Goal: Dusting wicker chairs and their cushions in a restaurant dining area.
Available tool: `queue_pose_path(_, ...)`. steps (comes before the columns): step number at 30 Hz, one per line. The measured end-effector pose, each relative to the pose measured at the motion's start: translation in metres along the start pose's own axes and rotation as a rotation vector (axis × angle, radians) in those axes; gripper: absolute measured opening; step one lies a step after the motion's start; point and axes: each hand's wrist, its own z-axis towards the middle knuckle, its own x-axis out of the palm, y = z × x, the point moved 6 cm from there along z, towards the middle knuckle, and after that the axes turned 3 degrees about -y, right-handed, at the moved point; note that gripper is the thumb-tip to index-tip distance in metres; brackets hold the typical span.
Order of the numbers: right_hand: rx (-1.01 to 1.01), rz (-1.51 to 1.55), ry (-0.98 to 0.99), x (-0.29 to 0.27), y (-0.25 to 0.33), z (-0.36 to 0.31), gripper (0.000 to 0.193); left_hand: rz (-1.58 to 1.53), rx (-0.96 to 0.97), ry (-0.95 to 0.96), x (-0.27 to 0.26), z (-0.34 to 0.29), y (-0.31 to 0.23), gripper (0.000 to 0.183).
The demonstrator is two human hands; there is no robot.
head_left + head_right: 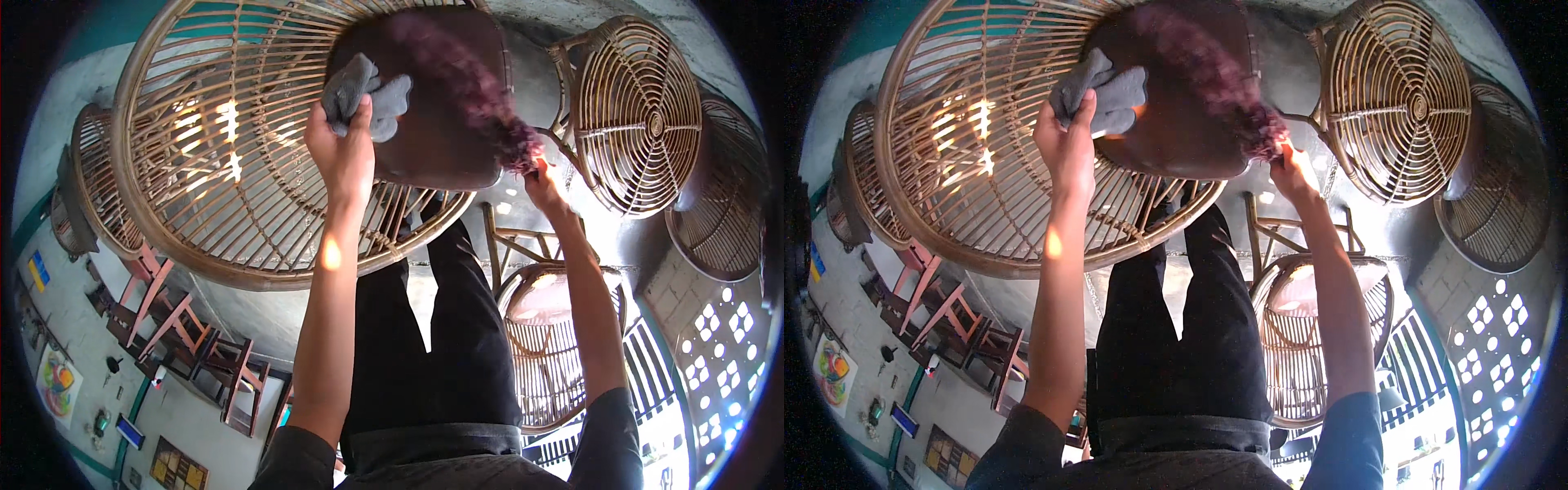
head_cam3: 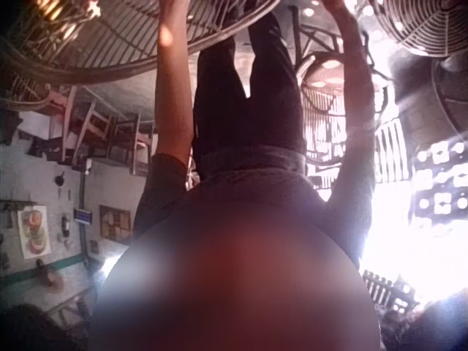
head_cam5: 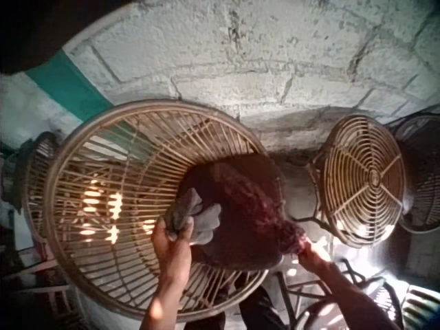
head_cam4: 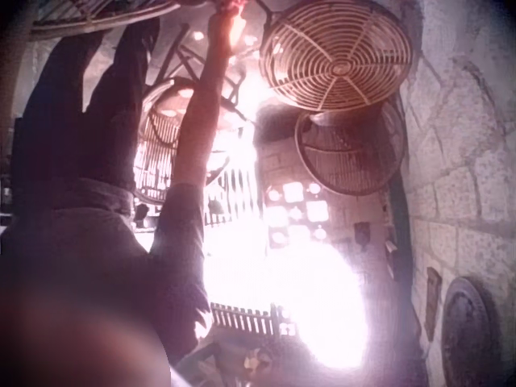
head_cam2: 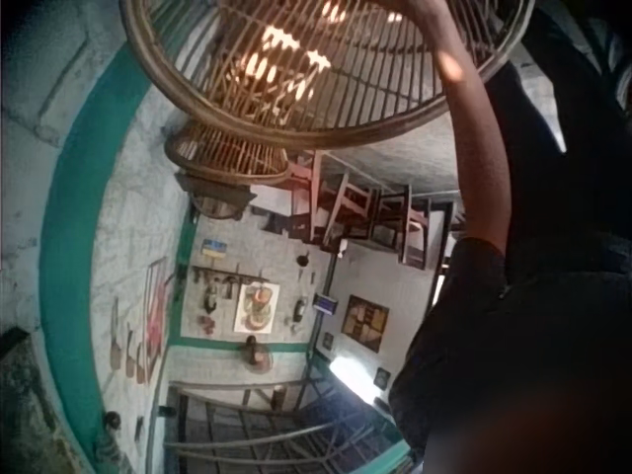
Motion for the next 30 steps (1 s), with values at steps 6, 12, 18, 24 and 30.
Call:
queue_pose_path(6,-0.098,-0.251,-0.264,-0.021,-0.008,-0.052,0.028,-0.152,0.016,0.093,0.027,-0.017,-0.016,0.023)
queue_pose_path(12,0.141,0.061,-0.312,-0.009,-0.076,-0.191,0.051,-0.129,-0.187,0.116,0.028,-0.062,0.005,0.016)
queue_pose_path(18,0.379,-0.063,0.186,0.008,0.012,-0.214,0.052,0.037,-0.179,0.087,-0.017,-0.095,0.027,0.018)
queue_pose_path(24,0.630,-0.164,0.297,0.052,0.033,-0.233,0.058,-0.130,-0.249,0.163,-0.024,-0.119,-0.006,0.018)
queue_pose_path(30,0.593,0.056,-0.004,0.032,0.129,-0.215,0.053,-0.123,-0.062,0.196,-0.054,-0.144,-0.073,0.018)
